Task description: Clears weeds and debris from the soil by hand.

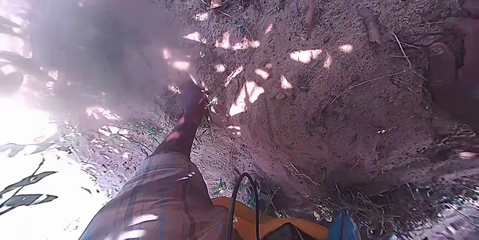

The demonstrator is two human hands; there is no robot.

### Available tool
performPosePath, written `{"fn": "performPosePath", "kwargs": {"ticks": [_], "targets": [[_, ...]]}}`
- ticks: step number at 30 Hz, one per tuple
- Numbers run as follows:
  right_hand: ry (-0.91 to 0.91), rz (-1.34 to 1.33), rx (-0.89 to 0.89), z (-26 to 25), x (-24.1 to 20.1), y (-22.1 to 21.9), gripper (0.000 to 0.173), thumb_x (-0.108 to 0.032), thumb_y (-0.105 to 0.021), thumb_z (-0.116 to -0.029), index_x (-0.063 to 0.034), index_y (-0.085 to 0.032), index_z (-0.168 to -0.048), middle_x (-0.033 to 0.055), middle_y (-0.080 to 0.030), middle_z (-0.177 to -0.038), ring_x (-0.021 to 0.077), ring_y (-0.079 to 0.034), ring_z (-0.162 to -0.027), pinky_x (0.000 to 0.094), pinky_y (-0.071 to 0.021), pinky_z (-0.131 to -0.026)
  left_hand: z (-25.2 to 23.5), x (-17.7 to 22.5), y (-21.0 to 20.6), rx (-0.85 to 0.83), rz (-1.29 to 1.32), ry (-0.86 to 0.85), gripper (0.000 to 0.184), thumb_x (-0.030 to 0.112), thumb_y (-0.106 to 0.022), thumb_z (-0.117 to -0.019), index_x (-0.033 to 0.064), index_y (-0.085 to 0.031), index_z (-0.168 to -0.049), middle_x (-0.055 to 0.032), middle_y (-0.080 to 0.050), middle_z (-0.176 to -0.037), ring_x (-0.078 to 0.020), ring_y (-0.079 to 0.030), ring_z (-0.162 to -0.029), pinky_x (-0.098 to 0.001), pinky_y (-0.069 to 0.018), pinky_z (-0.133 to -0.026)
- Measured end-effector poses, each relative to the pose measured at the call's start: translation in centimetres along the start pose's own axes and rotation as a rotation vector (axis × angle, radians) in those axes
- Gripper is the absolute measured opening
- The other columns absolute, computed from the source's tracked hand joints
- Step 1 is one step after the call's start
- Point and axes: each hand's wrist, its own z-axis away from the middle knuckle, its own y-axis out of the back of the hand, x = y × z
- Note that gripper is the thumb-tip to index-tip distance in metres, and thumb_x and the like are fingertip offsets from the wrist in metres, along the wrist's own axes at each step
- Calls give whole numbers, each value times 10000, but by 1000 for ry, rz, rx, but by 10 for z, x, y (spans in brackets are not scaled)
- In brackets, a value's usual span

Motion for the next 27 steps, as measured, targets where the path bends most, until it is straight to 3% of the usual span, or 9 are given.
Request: {"fn": "performPosePath", "kwargs": {"ticks": [4, 10, 12, 15, 17, 20, 23, 25, 27], "targets": [[23, -26, 46, -8, -10, 6, 574, -502, -355, -1057, -54, -585, -1332, 238, -512, -1476, 447, -407, -1416, 614, -270, -1152, -6, 4, -5, 65, 444, -63, 370, 78, -396, -1073, -127, -436, -1379, -284, -497, -1352, -251, -510, -1153, -392, -425, -1009], [8, 31, -26, -17, -37, 25, 526, -388, -346, -1065, 5, -578, -1325, 251, -487, -1498, 471, -380, -1431, 619, -227, -1165, -26, -13, -11, 35, 307, -179, 374, 41, -439, -1042, -152, -476, -1361, -335, -487, -1418, -386, -499, -1314, -485, -394, -1092], [9, 36, -50, -18, -34, 26, 538, -391, -338, -1067, 0, -566, -1358, 249, -472, -1515, 470, -357, -1449, 630, -202, -1170, -12, -29, -20, 4, 294, -299, 361, 95, -417, -1069, -115, -471, -1358, -259, -509, -1380, -277, -517, -1250, -379, -418, -1063], [-9, -32, -189, -7, -43, 35, 567, -378, -368, -1066, 25, -496, -1443, 302, -387, -1558, 515, -254, -1489, 693, -123, -1185, 70, -29, -5, -61, -89, -228, 404, 85, -420, -1085, -193, -451, -1376, -403, -432, -1455, -506, -406, -1407, -606, -311, -1157], [-16, -78, -232, 11, -50, 47, 547, -338, -436, -1070, 65, -488, -1436, 345, -391, -1528, 546, -270, -1468, 721, -175, -1155, 93, -16, 8, -63, -188, -213, 399, 111, -423, -1088, -184, -487, -1349, -405, -446, -1439, -529, -402, -1399, -640, -310, -1136], [-40, -80, -363, 67, -47, 71, 495, -292, -506, -1069, 48, -516, -1428, 293, -378, -1560, 507, -339, -1445, 695, -272, -1132, 95, -23, -14, -85, -131, -340, 382, 149, -480, -1080, -192, -579, -1223, -404, -554, -1313, -533, -511, -1298, -657, -369, -1082], [-79, -35, -506, 139, -55, 90, 475, -222, -582, -1036, 68, -529, -1408, 327, -375, -1544, 529, -319, -1448, 694, -257, -1147, 139, -62, -40, -145, 100, -360, 446, 225, -358, -1125, -131, -528, -1333, -363, -548, -1341, -492, -523, -1291, -623, -387, -1080], [-38, 39, -619, 179, -63, 113, 465, -234, -586, -1033, 54, -553, -1396, 344, -410, -1508, 529, -356, -1423, 669, -294, -1135, 161, -83, -56, -113, 139, -346, 404, 181, -402, -1111, -106, -533, -1363, -351, -555, -1354, -495, -514, -1309, -622, -382, -1091], [-13, 76, -754, 217, -75, 152, 489, -255, -580, -1035, 28, -539, -1431, 314, -401, -1533, 494, -371, -1429, 626, -321, -1132, 188, -85, -61, -77, 72, -523, 412, 197, -392, -1112, -115, -573, -1311, -343, -591, -1313, -491, -550, -1278, -630, -405, -1068]]}}
